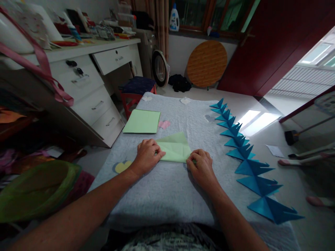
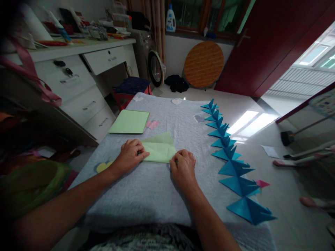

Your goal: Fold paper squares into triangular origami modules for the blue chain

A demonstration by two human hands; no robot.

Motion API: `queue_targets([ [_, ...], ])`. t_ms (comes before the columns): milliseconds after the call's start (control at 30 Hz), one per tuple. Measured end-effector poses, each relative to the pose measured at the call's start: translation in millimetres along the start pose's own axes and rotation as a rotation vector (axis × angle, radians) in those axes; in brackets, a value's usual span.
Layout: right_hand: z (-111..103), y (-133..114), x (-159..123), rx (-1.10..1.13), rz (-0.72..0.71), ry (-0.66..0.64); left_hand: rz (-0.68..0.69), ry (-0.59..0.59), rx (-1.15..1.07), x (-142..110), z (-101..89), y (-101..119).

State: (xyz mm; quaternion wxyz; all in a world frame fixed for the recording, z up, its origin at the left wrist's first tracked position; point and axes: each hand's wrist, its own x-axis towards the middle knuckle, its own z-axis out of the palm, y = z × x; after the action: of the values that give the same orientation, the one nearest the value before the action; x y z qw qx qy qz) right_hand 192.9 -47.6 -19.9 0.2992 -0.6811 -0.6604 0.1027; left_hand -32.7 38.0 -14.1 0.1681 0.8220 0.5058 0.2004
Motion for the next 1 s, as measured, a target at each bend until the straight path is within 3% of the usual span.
queue_targets([
  [567, 3.8, 1.2, 0.5, -0.043, 0.007, 0.022, 0.011, 0.080, 0.105, 1.7, 6.4, 5.9],
  [1000, 2.0, 0.1, 0.4, -0.016, 0.026, -0.001, 0.002, 0.062, 0.143, 2.7, 6.4, 7.7],
])
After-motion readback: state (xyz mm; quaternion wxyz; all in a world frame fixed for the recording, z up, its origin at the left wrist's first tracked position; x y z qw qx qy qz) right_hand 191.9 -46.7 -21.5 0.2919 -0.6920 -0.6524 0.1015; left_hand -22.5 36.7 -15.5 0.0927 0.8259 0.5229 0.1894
